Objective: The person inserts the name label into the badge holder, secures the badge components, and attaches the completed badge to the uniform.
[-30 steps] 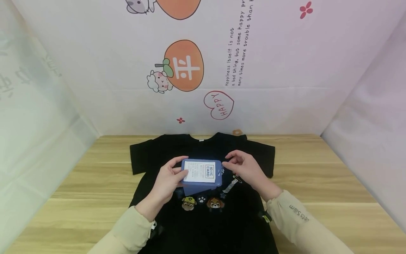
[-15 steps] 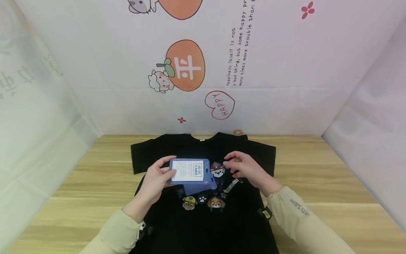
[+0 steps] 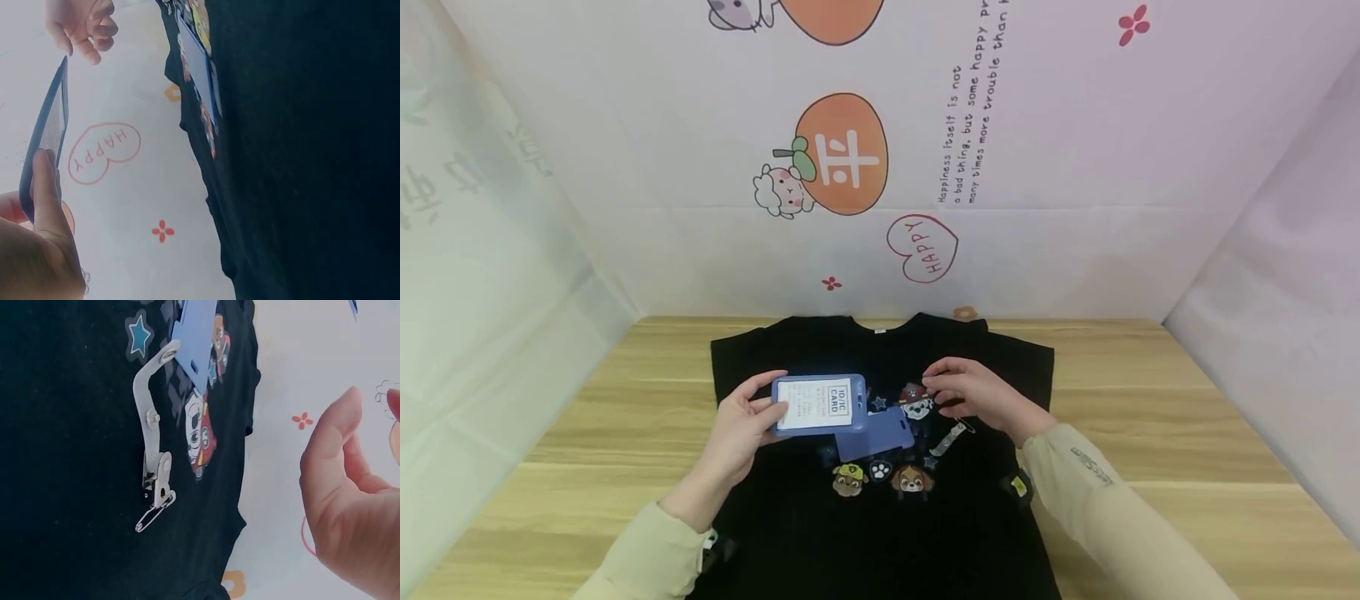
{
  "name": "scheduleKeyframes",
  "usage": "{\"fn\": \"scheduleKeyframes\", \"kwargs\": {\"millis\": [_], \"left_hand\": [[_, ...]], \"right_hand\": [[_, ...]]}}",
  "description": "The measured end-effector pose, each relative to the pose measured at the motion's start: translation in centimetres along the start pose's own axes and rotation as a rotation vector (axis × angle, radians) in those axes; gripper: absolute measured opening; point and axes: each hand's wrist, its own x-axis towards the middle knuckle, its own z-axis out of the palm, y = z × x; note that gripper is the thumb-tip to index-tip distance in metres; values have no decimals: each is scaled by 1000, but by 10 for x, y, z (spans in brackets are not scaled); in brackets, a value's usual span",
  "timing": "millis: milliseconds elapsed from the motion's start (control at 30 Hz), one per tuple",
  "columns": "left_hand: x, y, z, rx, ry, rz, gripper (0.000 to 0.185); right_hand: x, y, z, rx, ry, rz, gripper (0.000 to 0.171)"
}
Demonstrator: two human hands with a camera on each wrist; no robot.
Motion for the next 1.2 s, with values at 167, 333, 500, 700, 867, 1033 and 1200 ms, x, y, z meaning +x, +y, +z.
{"fn": "scheduleKeyframes", "kwargs": {"millis": [167,333,500,700,867,1033,1200], "left_hand": [[-1,-2,-9,18,13,-10,44],[-1,-3,-15,39,31,-2,43],[-2,-3,-19,40,46,-17,44],[-2,-2,-23,34,52,-20,44],[-1,-2,-24,36,57,-24,44],[-2,-4,-25,36,57,-28,45],[-2,-5,-25,30,57,-30,45]], "right_hand": [[10,5,2,-9,-47,8,32],[21,9,6,-39,-59,22,30],[28,11,9,-57,-54,52,25],[37,17,10,-102,-44,62,32],[45,22,11,-197,-56,59,40],[54,27,14,-309,-91,42,44],[58,29,17,-403,-130,8,50]]}}
